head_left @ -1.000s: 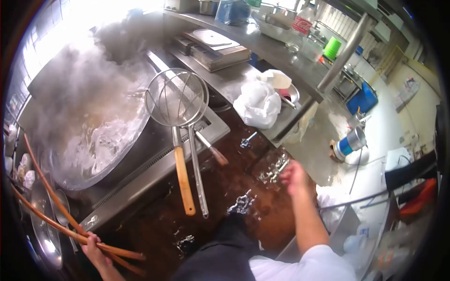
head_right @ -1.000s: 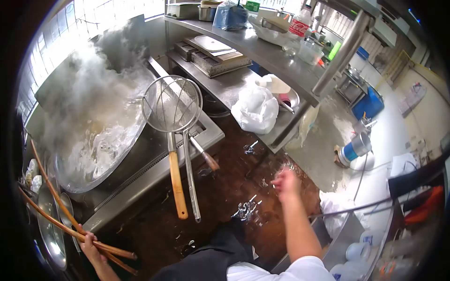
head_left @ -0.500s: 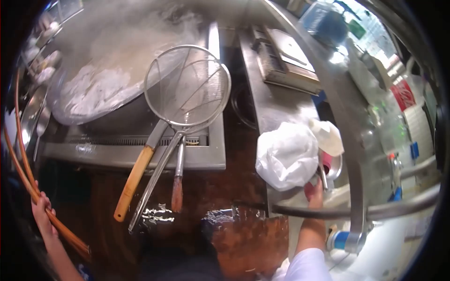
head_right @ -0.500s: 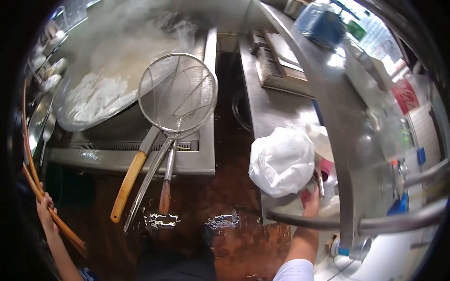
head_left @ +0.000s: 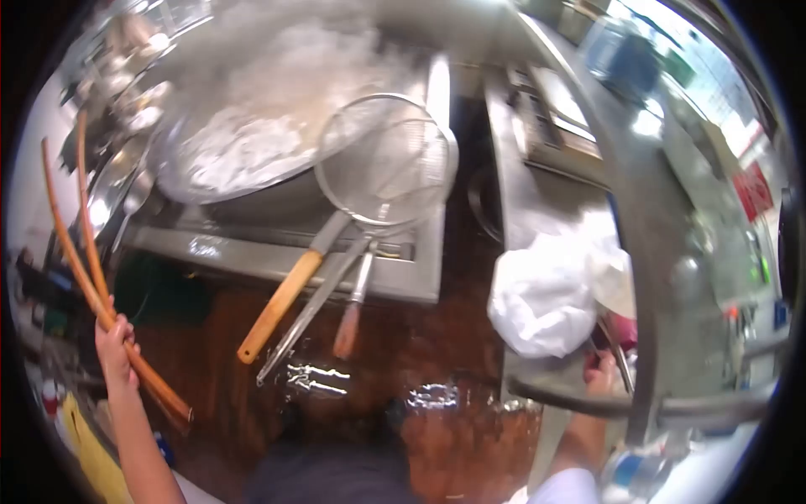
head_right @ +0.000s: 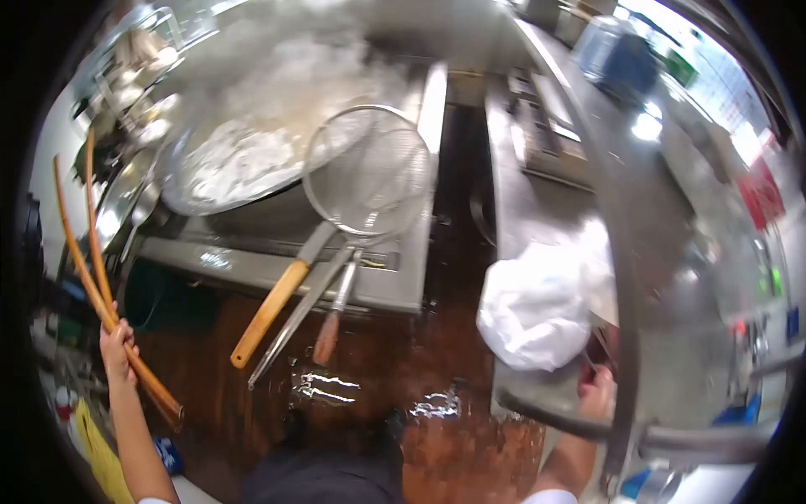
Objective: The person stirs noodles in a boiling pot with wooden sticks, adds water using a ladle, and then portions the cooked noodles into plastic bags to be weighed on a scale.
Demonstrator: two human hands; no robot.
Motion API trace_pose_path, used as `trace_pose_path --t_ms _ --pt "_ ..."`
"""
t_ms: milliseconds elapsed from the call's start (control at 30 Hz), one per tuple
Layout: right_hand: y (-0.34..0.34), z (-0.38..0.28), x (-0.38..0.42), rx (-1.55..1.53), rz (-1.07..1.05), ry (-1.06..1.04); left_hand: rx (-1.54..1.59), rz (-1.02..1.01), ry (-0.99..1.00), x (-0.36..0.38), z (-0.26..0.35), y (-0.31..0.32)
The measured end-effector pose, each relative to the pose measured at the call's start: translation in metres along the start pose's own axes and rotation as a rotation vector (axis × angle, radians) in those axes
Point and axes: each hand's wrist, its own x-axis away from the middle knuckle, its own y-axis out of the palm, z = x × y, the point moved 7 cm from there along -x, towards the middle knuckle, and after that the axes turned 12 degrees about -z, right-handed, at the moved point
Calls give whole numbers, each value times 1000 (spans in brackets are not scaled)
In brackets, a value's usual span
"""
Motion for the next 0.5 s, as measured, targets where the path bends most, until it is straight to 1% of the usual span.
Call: trace_pose_path --t_ms 33,133,167,267,400,433,467,500 --pt "29 -11 69 -4 -284 -348 0 -31 -2 -8 -5 -4" --pt "4 13 58 -275 -9 262 42 -90 63 -28 -21 -14" --pt "-37 35 15 -227 -202 358 45 -94 72 -30 -20 -14" --pt "-34 42 66 -133 -86 -137 1 -121 61 -38 -25 -21" --pt "-7 55 176 -383 88 142 -71 -156 31 -50 -45 -50" --pt "-11 60 194 -398 110 138 -89 -148 16 -52 -50 -57" --pt "-14 63 210 -395 83 121 -95 -173 20 -51 -50 -58" --pt "-15 65 225 -390 52 103 -95 -147 7 -48 -53 -64"
